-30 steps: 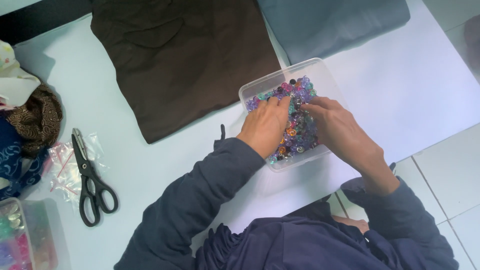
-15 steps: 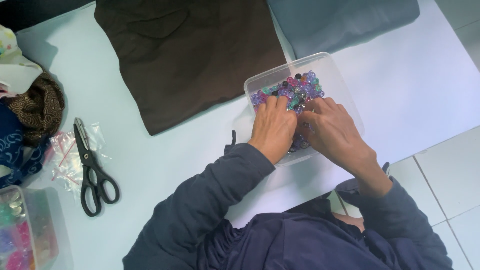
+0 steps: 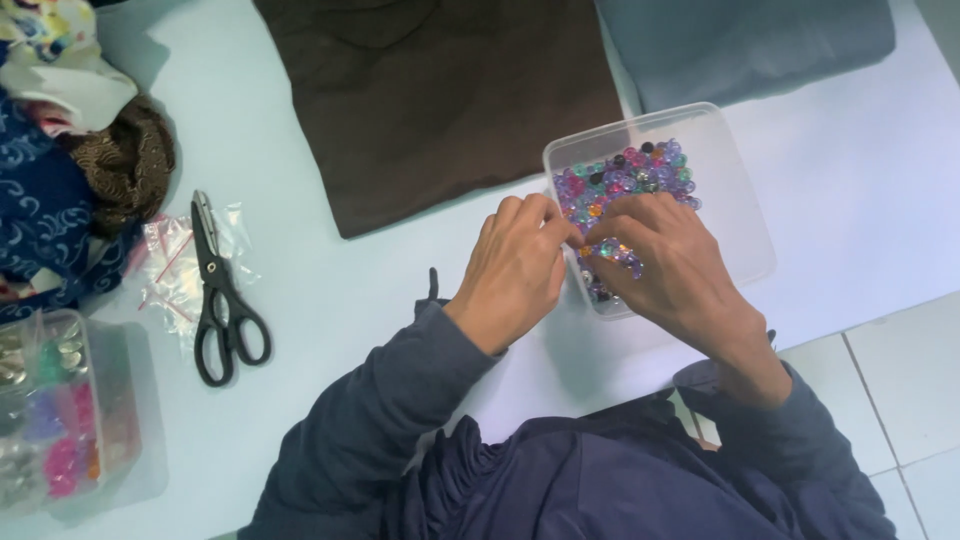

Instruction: Picking small decorative beads from a container and placing them into a small zip-lock plastic bag before sealing it.

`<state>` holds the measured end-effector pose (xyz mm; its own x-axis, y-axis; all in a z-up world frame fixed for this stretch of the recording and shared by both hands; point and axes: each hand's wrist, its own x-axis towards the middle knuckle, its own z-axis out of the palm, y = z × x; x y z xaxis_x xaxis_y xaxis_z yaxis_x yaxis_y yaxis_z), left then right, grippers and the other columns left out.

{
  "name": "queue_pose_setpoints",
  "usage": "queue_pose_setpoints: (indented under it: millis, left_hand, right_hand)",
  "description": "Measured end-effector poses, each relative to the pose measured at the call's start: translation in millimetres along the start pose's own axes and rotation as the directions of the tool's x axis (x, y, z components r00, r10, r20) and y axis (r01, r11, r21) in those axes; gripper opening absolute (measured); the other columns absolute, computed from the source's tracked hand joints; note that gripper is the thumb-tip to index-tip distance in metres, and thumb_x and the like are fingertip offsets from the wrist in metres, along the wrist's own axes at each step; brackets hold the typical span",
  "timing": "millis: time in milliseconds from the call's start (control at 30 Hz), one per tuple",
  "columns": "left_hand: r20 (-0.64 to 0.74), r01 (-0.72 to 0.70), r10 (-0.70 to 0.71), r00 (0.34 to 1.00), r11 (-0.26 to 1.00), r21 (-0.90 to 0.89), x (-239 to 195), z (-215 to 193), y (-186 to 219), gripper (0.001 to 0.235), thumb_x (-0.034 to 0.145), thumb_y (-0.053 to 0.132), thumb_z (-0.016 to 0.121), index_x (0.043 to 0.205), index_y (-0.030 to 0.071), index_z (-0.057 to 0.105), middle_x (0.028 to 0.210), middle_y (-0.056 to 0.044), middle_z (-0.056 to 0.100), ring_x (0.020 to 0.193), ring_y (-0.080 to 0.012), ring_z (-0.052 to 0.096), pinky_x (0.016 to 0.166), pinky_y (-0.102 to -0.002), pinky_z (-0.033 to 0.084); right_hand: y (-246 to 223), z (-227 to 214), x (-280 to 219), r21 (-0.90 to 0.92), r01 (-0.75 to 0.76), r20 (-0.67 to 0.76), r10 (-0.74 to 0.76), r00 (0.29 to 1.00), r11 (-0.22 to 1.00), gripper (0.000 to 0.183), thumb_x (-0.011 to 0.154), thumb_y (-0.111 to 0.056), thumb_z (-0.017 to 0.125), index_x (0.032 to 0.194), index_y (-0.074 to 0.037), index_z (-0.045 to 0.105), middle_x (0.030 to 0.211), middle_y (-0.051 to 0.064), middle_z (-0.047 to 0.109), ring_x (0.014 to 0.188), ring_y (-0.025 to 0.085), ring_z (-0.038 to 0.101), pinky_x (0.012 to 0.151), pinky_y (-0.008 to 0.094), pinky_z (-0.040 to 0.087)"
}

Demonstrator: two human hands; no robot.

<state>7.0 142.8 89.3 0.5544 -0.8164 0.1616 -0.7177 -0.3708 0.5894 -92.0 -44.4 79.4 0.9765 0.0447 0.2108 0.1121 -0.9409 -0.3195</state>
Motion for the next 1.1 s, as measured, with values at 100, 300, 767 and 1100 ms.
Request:
queue_pose_setpoints:
  millis: [100, 300, 767, 1100]
  left_hand:
    - [0.001, 0.079, -0.080, 0.997, 0.988, -0.130, -39.6, -16.8, -18.6, 0.026, 0.089, -0.003, 0.055, 0.107, 0.006, 0.072, 0.102, -0.012, 0.058, 0.100, -0.0316, 0.056, 0.085, -0.041, 0.046]
    - [0.056, 0.255, -0.249, 0.967, 0.941, -0.222, -100.4, -40.6, -48.2, 0.026, 0.093, 0.001, 0.054, 0.114, 0.005, 0.071, 0.106, -0.017, 0.062, 0.106, -0.0347, 0.059, 0.088, -0.041, 0.047]
    - [-0.014, 0.328, -0.330, 0.944, 0.942, -0.075, -110.7, -37.3, -66.2, 0.026, 0.095, 0.008, 0.059, 0.118, 0.006, 0.071, 0.106, -0.017, 0.064, 0.105, -0.0328, 0.060, 0.088, -0.043, 0.047]
    - [-0.309, -0.066, 0.091, 0.947, 0.994, 0.090, -9.7, 13.3, -21.3, 0.013, 0.089, 0.015, 0.076, 0.101, 0.011, 0.073, 0.098, -0.006, 0.060, 0.090, -0.0295, 0.055, 0.075, -0.043, 0.049]
  right_hand:
    - [-24.6, 18.9, 8.3, 0.007, 0.104, -0.022, -0.104, 0.994, 0.995, 0.029, 0.080, -0.019, 0.084, 0.107, -0.020, 0.071, 0.108, 0.001, 0.063, 0.106, 0.025, 0.063, 0.077, 0.036, 0.046]
    - [-80.2, 56.5, 23.3, -0.039, 0.238, 0.076, -0.235, 0.969, 0.970, 0.022, 0.087, -0.023, 0.078, 0.107, -0.020, 0.067, 0.105, 0.000, 0.060, 0.101, 0.022, 0.060, 0.080, 0.035, 0.046]
    - [-102.9, 69.8, 29.0, -0.132, 0.188, 0.130, -0.171, 0.977, 0.973, 0.020, 0.092, -0.025, 0.076, 0.110, -0.016, 0.072, 0.102, 0.003, 0.067, 0.097, 0.020, 0.065, 0.081, 0.033, 0.049]
    - [14.2, 0.4, 18.3, -0.064, 0.025, -0.178, -0.036, 0.983, 0.998, 0.004, 0.100, -0.008, 0.078, 0.103, -0.006, 0.078, 0.102, 0.008, 0.073, 0.089, 0.029, 0.063, 0.079, 0.041, 0.051]
